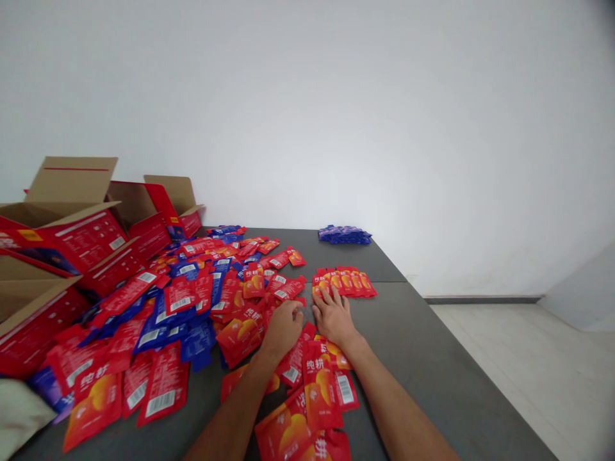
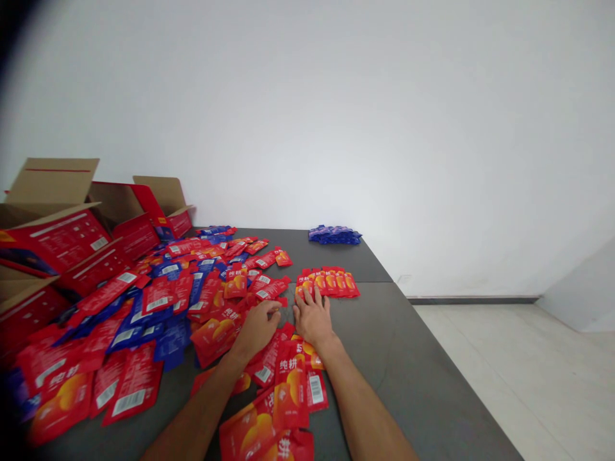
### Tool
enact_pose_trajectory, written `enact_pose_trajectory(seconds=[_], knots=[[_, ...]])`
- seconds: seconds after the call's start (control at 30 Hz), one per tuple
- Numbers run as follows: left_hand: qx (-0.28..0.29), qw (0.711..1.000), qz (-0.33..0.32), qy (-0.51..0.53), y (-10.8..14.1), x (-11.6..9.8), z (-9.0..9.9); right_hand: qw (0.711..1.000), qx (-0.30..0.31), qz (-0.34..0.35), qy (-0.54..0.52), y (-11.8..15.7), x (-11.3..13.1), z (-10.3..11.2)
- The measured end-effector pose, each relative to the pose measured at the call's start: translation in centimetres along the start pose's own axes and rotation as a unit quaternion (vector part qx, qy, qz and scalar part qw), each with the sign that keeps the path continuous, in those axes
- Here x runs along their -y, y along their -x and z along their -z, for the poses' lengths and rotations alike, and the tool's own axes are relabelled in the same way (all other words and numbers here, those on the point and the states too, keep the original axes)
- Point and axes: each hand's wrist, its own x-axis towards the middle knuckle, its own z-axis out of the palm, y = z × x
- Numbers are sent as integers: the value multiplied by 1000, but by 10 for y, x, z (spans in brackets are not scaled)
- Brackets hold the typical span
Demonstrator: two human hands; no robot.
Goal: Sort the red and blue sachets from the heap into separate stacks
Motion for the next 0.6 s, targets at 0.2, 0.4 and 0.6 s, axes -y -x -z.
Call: enact_pose_trajectory(seconds=[0.2, 0.4, 0.6], knots=[[10, 1000, 12, -4, 0, -2, 0, 999, 36, -31, 19, 0, -7, -6], [1, 1000, 7, -1, 1, -1, -1, 997, 56, -51, 5, -4, -15, -6], [-4, 996, -30, -79, -8, 0, 2, 998, 47, -52, 5, -5, -23, -9]])
